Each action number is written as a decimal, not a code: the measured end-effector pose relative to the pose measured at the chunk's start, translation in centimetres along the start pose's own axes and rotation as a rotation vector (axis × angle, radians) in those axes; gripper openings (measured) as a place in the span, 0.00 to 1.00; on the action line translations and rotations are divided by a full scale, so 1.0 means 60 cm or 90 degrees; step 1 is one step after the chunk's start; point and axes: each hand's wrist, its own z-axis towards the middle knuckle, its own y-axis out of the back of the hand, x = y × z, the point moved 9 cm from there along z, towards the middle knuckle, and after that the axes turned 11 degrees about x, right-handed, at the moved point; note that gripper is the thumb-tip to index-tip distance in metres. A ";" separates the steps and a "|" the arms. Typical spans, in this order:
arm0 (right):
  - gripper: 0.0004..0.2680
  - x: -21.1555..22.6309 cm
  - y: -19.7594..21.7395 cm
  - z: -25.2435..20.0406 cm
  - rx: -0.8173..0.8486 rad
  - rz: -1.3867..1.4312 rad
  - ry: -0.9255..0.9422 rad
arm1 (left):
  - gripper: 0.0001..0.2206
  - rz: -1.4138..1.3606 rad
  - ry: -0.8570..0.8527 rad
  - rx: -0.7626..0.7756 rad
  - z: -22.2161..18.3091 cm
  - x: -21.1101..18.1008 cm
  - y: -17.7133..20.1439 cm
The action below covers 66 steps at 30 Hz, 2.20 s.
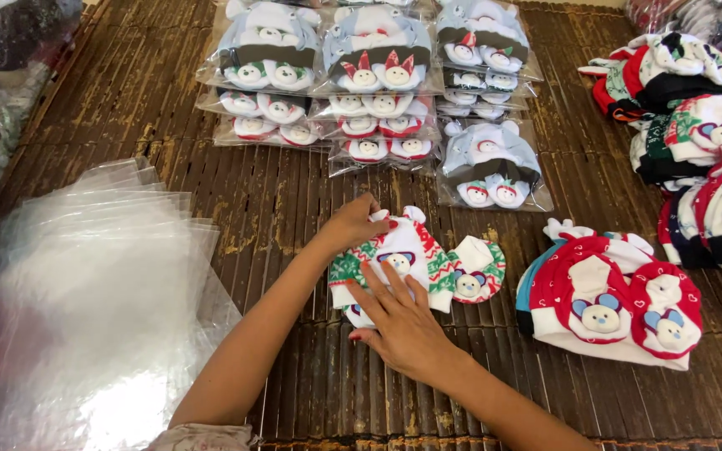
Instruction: Packaging baby hats and socks into clear plastic bags
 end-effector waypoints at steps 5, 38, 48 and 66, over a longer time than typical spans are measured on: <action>0.24 0.005 0.008 0.007 0.002 -0.003 0.007 | 0.10 -0.135 -0.123 -0.068 0.009 -0.001 0.043; 0.22 0.022 -0.001 0.003 -0.019 -0.005 0.028 | 0.11 0.501 -0.322 -0.166 0.048 -0.115 -0.041; 0.22 0.019 0.003 0.003 -0.031 0.018 0.034 | 0.20 0.157 -0.064 0.020 0.029 -0.070 0.064; 0.26 -0.007 -0.019 0.016 -0.026 -0.021 -0.024 | 0.08 0.254 -0.265 -0.040 -0.014 -0.047 0.052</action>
